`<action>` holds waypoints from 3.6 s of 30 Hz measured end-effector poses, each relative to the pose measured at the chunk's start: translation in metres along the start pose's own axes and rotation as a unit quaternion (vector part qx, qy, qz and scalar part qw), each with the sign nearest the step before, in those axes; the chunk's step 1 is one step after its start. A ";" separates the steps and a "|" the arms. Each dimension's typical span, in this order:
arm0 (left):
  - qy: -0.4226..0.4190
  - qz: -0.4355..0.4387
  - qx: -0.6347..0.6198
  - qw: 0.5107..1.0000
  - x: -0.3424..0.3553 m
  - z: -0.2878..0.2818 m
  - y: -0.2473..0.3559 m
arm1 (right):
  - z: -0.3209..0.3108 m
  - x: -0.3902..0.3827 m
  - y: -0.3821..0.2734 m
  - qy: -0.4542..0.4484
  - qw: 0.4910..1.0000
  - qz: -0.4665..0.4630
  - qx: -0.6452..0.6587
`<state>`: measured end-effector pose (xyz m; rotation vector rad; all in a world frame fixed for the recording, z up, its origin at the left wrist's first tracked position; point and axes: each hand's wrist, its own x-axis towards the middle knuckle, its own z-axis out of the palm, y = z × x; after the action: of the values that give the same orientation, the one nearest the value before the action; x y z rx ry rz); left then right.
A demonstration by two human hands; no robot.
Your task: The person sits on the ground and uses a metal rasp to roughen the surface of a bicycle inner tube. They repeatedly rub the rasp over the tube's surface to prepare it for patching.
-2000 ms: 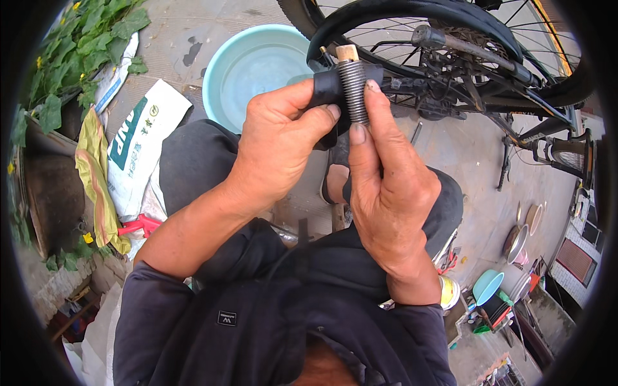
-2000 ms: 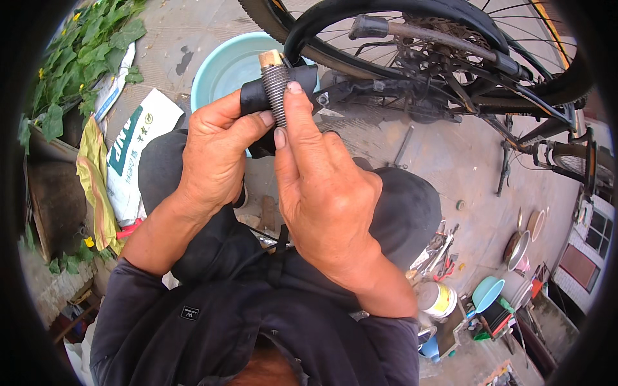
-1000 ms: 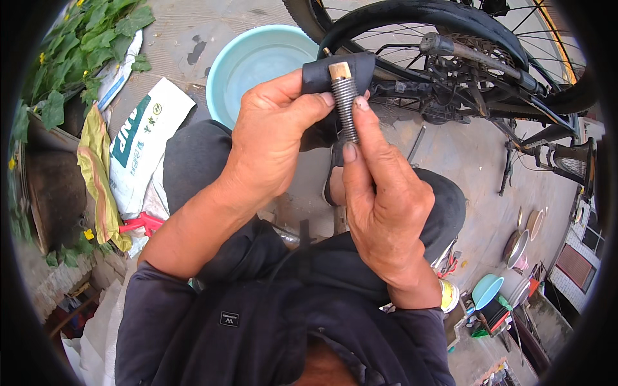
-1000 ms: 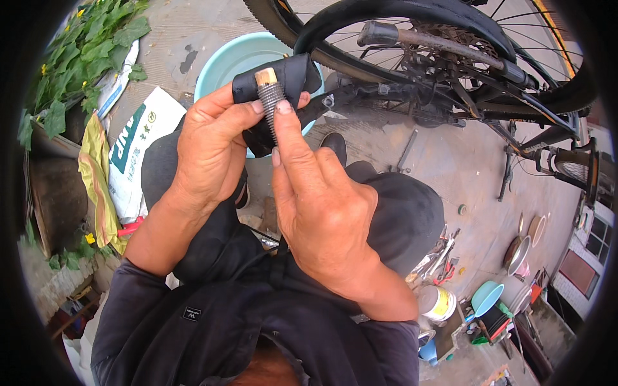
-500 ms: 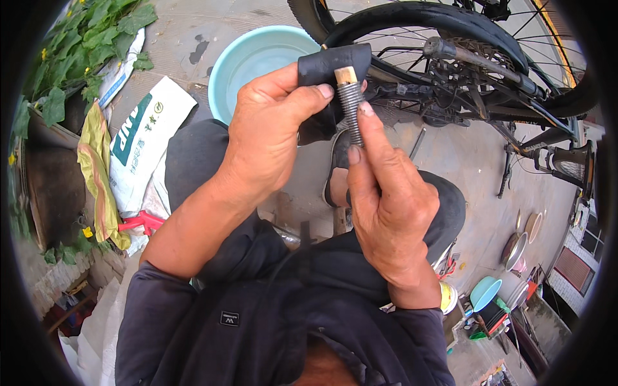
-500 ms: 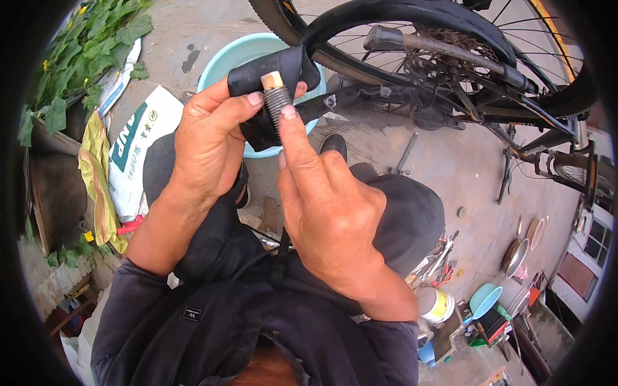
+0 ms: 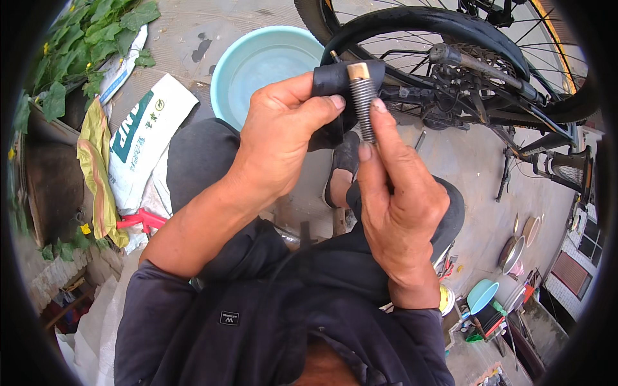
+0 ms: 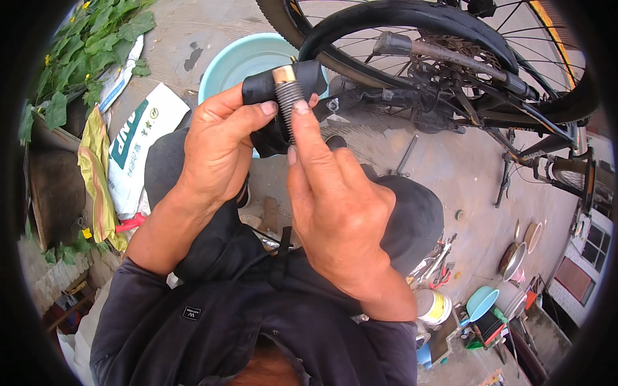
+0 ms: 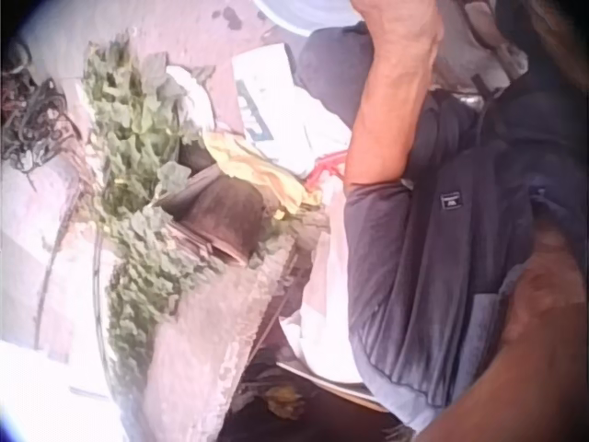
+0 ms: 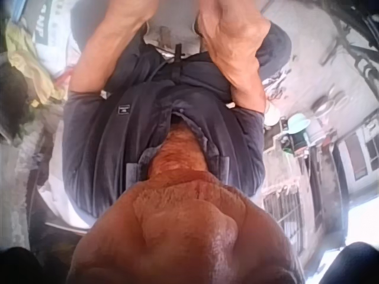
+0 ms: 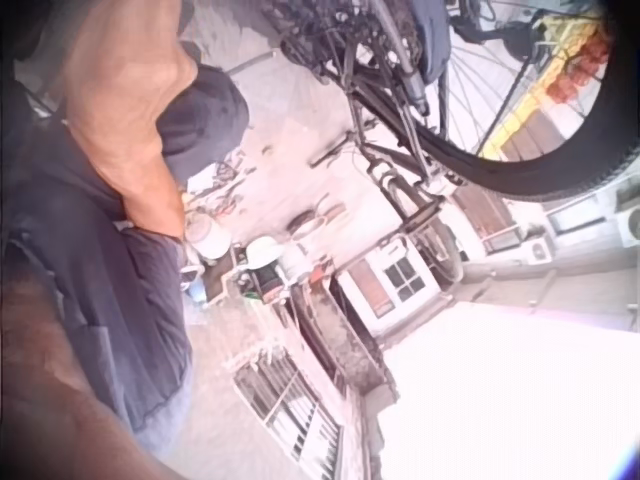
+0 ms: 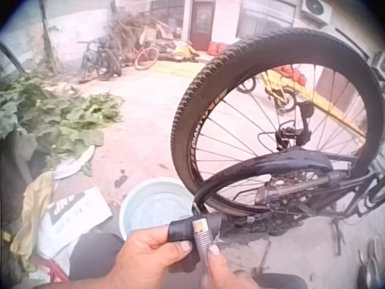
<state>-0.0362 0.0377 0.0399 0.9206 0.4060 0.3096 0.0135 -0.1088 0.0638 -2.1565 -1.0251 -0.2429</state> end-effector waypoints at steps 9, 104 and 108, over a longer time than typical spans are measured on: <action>-0.013 0.008 -0.001 1.000 -0.001 0.002 0.003 | -0.006 0.006 -0.004 -0.004 0.996 0.072 0.057; -0.027 -0.029 -0.049 0.998 0.000 0.008 -0.005 | 0.006 0.004 0.002 0.024 0.997 0.067 0.031; -0.020 -0.015 -0.044 0.999 -0.003 0.013 -0.011 | 0.005 0.017 0.006 0.033 0.996 0.065 0.052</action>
<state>-0.0325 0.0213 0.0389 0.8323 0.3665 0.2785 0.0282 -0.0972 0.0646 -2.0972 -0.8378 -0.1919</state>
